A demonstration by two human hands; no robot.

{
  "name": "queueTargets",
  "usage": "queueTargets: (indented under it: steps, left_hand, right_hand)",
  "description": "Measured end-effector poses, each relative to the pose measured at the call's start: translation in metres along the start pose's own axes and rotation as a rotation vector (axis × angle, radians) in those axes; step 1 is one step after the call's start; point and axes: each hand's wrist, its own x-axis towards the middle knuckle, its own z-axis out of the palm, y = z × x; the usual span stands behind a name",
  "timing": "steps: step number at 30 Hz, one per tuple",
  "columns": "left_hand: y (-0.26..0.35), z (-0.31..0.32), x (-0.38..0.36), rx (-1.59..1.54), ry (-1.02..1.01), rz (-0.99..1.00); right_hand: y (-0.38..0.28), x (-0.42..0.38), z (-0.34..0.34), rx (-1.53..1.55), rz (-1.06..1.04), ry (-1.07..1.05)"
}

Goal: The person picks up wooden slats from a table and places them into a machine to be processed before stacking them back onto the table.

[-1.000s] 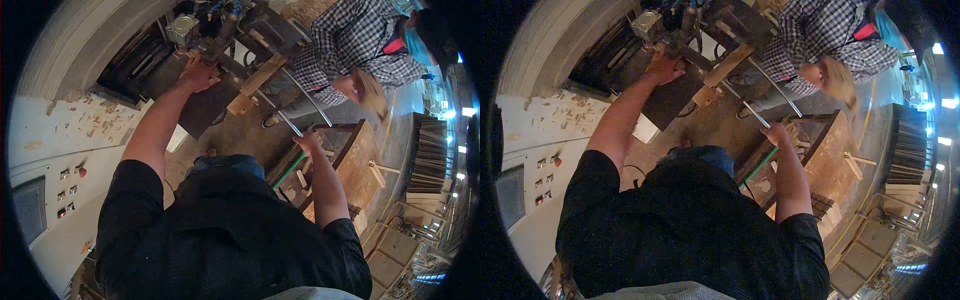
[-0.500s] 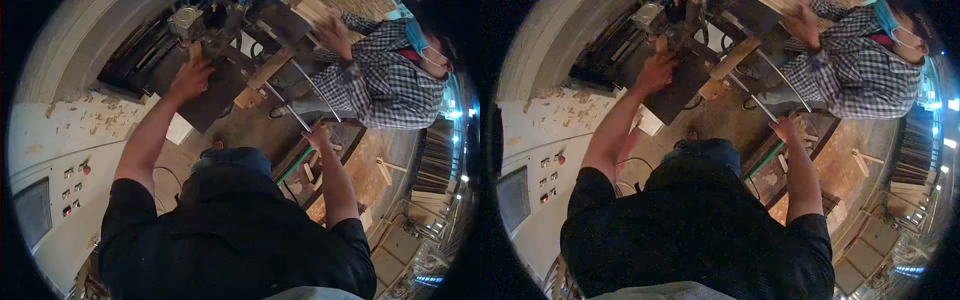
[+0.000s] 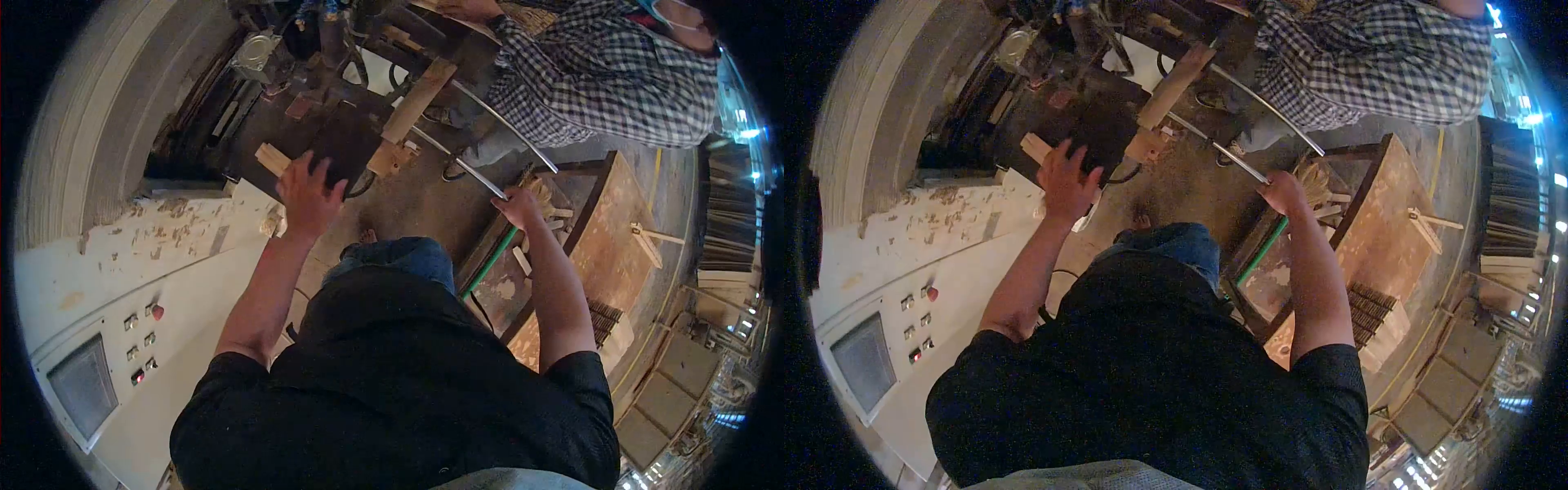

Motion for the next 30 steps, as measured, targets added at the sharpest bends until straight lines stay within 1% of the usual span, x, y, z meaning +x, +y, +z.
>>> queueTargets:
  steps: [1, 2, 4, 6, 8, 9, 11, 12, 13, 14, 15, 16, 17, 21, 23, 25, 27, 29, 30]
  left_hand:
    - [0.014, 0.001, 0.014, -0.138, 0.024, 0.084]
    - [0.029, 0.005, 0.035, -0.276, 0.048, 0.166]
    - [0.076, -0.006, 0.078, -0.377, -0.024, 0.307]
    - [0.113, -0.001, 0.117, -0.317, -0.155, 0.322]
    - [0.131, 0.015, 0.143, -0.106, -0.180, 0.338]
    - [0.140, 0.014, 0.152, -0.103, -0.166, 0.326]
    - [0.152, 0.011, 0.167, 0.080, -0.525, 0.194]
    - [0.152, 0.015, 0.168, 0.088, -0.520, 0.179]
    - [0.150, 0.024, 0.166, 0.095, -0.413, 0.197]
    - [0.148, 0.033, 0.165, 0.101, -0.306, 0.218]
    - [0.148, 0.035, 0.167, 0.108, -0.304, 0.214]
    - [0.148, 0.036, 0.169, 0.065, -0.364, 0.164]
    - [0.147, 0.038, 0.172, 0.020, -0.423, 0.113]
    - [0.142, 0.011, 0.157, 0.010, -0.373, 0.123]
    - [0.129, -0.021, 0.132, -0.301, -0.214, 0.011]
    - [0.096, -0.040, 0.098, -0.582, -0.018, 0.040]
    - [0.061, -0.052, 0.059, -0.948, 0.058, -0.072]
    - [0.026, -0.023, 0.021, -1.286, 0.216, -0.263]
    - [0.007, -0.018, 0.011, -1.189, 0.271, -0.457]
  right_hand:
    - [0.003, 0.001, 0.003, 0.004, 0.003, 0.003]
    - [0.007, 0.003, 0.006, 0.034, -0.035, 0.019]
    - [0.006, 0.001, 0.005, 0.062, -0.078, 0.041]
    - [-0.001, -0.004, -0.006, 0.077, 0.050, -0.057]
    - [0.001, -0.003, -0.001, 0.030, 0.035, -0.014]
    - [0.004, -0.001, 0.003, -0.005, 0.025, 0.021]
    - [0.008, 0.002, 0.004, -0.002, -0.009, 0.049]
    - [0.007, 0.001, 0.007, 0.014, -0.024, 0.066]
    - [-0.003, -0.009, -0.001, -0.024, -0.043, 0.121]
    - [-0.004, -0.007, 0.001, -0.019, -0.054, 0.121]
    - [-0.003, -0.005, 0.000, 0.035, 0.015, 0.080]
    - [-0.002, -0.004, 0.000, 0.087, 0.087, 0.040]
    - [-0.002, -0.003, 0.001, 0.088, 0.083, 0.043]
    - [-0.002, -0.004, -0.001, 0.018, 0.021, 0.071]
    - [0.000, 0.000, 0.003, 0.007, -0.007, 0.089]
    - [0.001, 0.000, 0.003, 0.031, 0.073, 0.051]
    - [0.003, 0.004, 0.002, 0.000, 0.042, 0.046]
    - [0.002, 0.003, 0.005, -0.029, 0.006, 0.046]
    - [-0.001, 0.000, 0.002, -0.020, 0.010, 0.043]
